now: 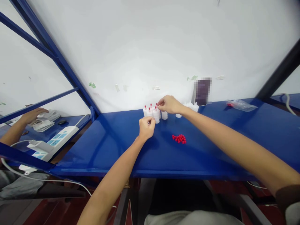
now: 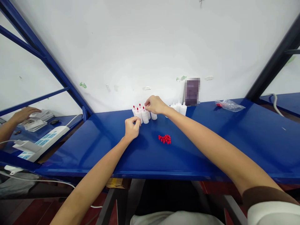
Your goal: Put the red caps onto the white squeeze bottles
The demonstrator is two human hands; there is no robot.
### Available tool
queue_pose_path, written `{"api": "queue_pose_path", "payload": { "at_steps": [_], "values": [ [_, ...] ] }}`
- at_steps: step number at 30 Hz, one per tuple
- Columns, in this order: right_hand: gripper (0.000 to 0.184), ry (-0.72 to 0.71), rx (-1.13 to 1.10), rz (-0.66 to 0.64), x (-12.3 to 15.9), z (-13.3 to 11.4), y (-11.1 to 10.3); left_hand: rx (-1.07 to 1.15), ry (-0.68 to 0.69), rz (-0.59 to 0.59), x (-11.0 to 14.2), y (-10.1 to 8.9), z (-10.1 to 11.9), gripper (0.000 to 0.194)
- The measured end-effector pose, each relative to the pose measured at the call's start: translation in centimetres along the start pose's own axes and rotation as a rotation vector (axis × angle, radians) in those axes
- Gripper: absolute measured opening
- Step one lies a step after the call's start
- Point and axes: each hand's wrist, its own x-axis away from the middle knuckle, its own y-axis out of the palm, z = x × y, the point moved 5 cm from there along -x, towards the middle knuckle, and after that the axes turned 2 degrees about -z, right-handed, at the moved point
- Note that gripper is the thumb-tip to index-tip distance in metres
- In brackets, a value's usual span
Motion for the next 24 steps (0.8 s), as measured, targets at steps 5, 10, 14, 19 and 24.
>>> {"api": "queue_pose_path", "payload": {
  "at_steps": [5,10,14,19,24],
  "values": [
    [0.022,0.03,0.061,0.008,4.1,3.6,-1.6,0.148,0.021,-0.249,0.5,1.9,1.6,0.023],
    [0.018,-0.007,0.053,-0.241,9.2,8.1,0.4,0.22,0.091,-0.394,-1.1,6.0,4.5,0.027],
    [0.018,-0.07,0.072,-0.203,11.0,8.8,1.1,0.206,-0.035,-0.275,-4.5,10.7,4.5,0.045],
    [0.018,-0.166,0.098,-0.17,11.8,8.1,1.0,0.058,-0.049,-0.243,-7.5,14.8,3.6,0.036],
    [0.015,-0.15,0.091,-0.252,12.7,7.3,0.4,-0.033,-0.008,-0.236,-7.5,14.7,3.4,0.016]
  ]
}}
